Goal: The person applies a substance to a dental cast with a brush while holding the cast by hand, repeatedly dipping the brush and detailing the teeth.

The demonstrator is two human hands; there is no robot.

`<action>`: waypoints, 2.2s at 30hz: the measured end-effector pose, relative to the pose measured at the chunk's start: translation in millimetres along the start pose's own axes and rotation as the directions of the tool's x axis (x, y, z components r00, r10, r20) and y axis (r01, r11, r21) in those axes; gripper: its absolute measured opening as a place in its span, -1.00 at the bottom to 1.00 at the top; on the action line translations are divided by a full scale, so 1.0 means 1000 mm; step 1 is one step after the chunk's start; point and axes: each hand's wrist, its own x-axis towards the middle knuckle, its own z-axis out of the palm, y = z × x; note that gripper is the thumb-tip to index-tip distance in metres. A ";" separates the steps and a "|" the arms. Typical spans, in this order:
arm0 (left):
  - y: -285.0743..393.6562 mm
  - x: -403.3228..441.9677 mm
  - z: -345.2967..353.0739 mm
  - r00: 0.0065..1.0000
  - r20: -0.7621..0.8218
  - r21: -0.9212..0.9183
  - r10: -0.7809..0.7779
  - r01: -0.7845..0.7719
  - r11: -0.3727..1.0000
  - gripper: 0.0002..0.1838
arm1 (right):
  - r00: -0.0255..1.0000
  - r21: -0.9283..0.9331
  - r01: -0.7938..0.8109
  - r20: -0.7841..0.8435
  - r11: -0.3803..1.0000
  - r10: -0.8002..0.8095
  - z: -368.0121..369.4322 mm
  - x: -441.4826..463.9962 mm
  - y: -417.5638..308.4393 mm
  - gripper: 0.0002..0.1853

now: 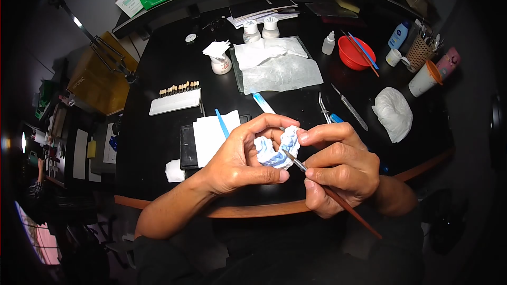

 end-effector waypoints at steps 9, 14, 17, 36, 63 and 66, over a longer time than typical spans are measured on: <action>0.000 0.000 0.000 1.000 0.015 0.006 0.005 -0.005 1.000 -0.12 | 1.000 0.017 0.011 -0.012 1.000 -0.011 -0.001 -0.001 0.000 -0.90; 0.000 0.000 -0.001 1.000 0.027 0.001 0.012 -0.012 1.000 -0.12 | 1.000 0.034 0.014 -0.016 0.999 -0.013 -0.001 -0.002 0.000 -0.90; 0.001 0.000 -0.001 0.999 0.035 0.021 0.011 -0.011 1.000 -0.11 | 0.999 0.053 0.010 -0.038 0.999 -0.008 -0.001 -0.002 -0.001 -0.91; 0.000 0.000 -0.001 1.000 0.020 0.036 0.009 -0.010 0.999 -0.12 | 1.000 0.035 0.013 -0.006 0.999 -0.013 -0.003 -0.001 0.004 -0.89; 0.007 -0.002 0.002 0.998 -0.060 0.199 0.026 -0.014 0.980 -0.23 | 0.997 0.037 -0.074 0.021 0.997 0.073 -0.002 0.002 0.002 -0.87; 0.006 -0.002 0.001 0.998 -0.055 0.205 0.025 -0.013 0.979 -0.23 | 0.996 0.033 -0.079 0.033 0.996 0.078 -0.003 0.002 0.001 -0.86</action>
